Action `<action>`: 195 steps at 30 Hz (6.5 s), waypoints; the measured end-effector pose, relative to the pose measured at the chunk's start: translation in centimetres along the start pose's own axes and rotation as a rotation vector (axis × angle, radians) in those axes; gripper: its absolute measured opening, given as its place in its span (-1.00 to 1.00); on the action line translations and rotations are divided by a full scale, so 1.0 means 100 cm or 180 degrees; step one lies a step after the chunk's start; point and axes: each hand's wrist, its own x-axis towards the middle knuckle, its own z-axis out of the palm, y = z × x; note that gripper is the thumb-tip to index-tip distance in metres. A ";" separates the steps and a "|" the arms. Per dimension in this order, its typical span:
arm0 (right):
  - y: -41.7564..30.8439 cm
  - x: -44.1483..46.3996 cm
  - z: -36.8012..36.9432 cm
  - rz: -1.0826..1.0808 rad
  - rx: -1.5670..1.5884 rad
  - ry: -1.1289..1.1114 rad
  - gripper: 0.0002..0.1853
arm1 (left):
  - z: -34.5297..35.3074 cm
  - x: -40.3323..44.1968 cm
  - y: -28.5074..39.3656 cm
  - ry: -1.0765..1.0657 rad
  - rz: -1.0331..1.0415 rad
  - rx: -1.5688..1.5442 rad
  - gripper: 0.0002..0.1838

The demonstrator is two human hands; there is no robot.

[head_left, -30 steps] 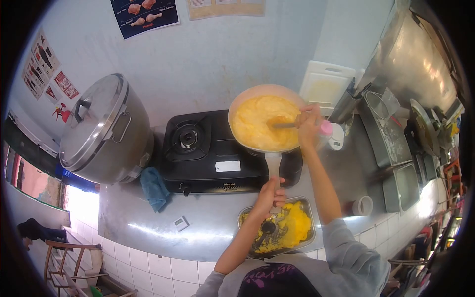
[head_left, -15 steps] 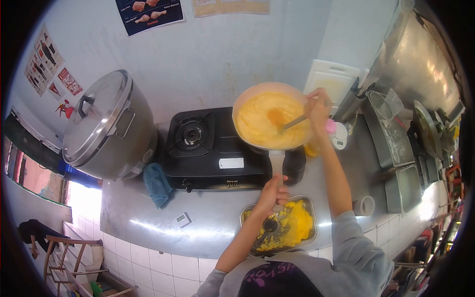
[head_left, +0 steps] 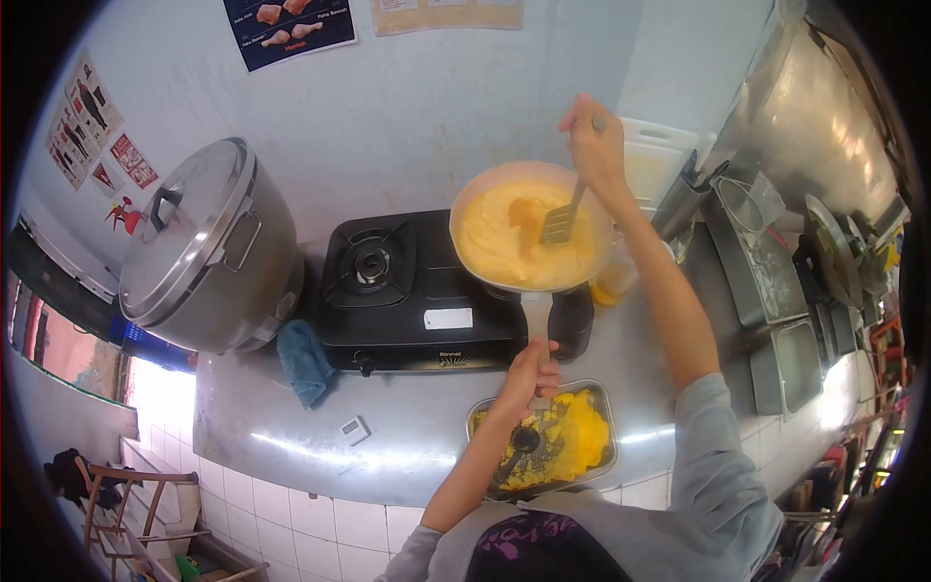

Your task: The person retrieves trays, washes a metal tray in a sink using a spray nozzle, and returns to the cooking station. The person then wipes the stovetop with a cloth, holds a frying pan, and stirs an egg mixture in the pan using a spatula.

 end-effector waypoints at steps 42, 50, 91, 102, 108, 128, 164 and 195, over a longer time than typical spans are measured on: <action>0.031 -0.105 -0.058 -0.0196 0.0031 -0.1917 -0.72 | 0.001 0.000 0.002 0.0081 -0.0111 -0.0053 -0.68; 0.044 -0.087 -0.052 0.0417 0.1352 -0.0091 -0.64 | 0.002 -0.001 0.001 0.0073 -0.0056 -0.0027 -0.66; 0.022 -0.250 -0.058 -0.0212 0.0394 -0.0375 -0.74 | -0.013 -0.030 -0.032 -0.0299 0.0831 0.0017 -0.60; -0.001 -0.198 -0.067 -0.0178 0.1589 -0.0045 -0.75 | -0.002 -0.035 -0.036 -0.0289 0.0821 0.0077 -0.64; 0.016 -0.207 -0.055 -0.0542 0.1301 0.0026 -0.73 | -0.007 -0.031 -0.038 -0.0273 0.0823 0.0132 -0.63; 0.078 -0.113 0.005 -0.0365 0.1325 -0.0215 -0.72 | -0.012 -0.043 -0.023 -0.0549 0.0517 0.0904 -0.55; -0.001 -0.201 -0.094 0.0193 0.1500 -0.0227 -0.70 | -0.003 -0.047 -0.024 -0.0477 0.0571 0.0808 -0.57; 0.074 -0.123 -0.021 -0.0409 0.1072 -0.0067 -0.69 | -0.006 -0.050 -0.021 -0.0549 0.0459 0.1027 -0.50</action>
